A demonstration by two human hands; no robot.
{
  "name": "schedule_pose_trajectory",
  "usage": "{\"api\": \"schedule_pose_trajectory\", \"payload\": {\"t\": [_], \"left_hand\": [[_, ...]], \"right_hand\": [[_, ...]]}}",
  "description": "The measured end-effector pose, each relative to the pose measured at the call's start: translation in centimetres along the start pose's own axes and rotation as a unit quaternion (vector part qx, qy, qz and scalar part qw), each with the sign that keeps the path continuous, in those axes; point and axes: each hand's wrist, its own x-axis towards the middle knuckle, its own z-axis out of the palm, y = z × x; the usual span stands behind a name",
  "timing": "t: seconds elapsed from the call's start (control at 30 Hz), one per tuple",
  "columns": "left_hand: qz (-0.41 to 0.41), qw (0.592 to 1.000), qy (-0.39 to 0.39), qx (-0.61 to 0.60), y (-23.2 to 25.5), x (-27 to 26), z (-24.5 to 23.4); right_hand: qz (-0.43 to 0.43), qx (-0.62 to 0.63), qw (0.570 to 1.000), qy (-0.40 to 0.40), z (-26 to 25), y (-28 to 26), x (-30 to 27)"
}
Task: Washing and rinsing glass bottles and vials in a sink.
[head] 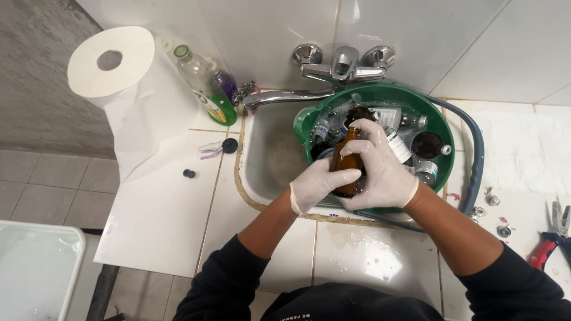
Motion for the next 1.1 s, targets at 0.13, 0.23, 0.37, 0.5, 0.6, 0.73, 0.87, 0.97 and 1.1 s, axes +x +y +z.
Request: {"api": "schedule_pose_trajectory", "payload": {"t": [0.13, 0.23, 0.37, 0.5, 0.6, 0.73, 0.87, 0.97, 1.1], "left_hand": [[0.006, 0.998, -0.027, -0.049, -0.1, -2.0, -1.5], [-0.016, 0.995, -0.046, -0.085, 1.4, -4.2, -2.5], [0.058, 0.996, 0.062, -0.021, 1.4, -5.4, -4.4], [0.032, 0.974, 0.2, -0.098, -1.5, -5.4, -6.8], [0.004, 0.971, 0.23, -0.071, -2.7, -4.6, -7.4], [-0.058, 0.963, 0.244, -0.103, -5.1, -4.3, -8.7], [-0.058, 0.961, 0.264, -0.067, -4.7, -3.1, -9.1], [-0.073, 0.959, 0.269, -0.045, -6.3, -3.3, -9.5], [-0.088, 0.959, 0.269, -0.026, -6.0, -2.2, -9.5]], "right_hand": [[0.018, 0.059, 0.998, 0.02, 1.2, -0.1, 0.2], [0.131, 0.271, 0.946, 0.118, 2.0, 3.7, -0.7], [0.188, 0.504, 0.807, 0.241, 1.8, 2.3, -1.7], [0.243, 0.435, 0.83, 0.253, -0.3, 2.5, -1.4], [0.262, 0.431, 0.827, 0.249, -0.2, 0.1, -2.4], [0.278, 0.39, 0.845, 0.239, -0.1, 4.9, -4.0], [0.307, 0.295, 0.869, 0.25, -0.1, 4.6, -4.0], [0.276, 0.173, 0.921, 0.213, -0.4, 3.3, -3.4], [0.166, 0.092, 0.97, 0.155, 0.1, 3.4, -3.1]]}}
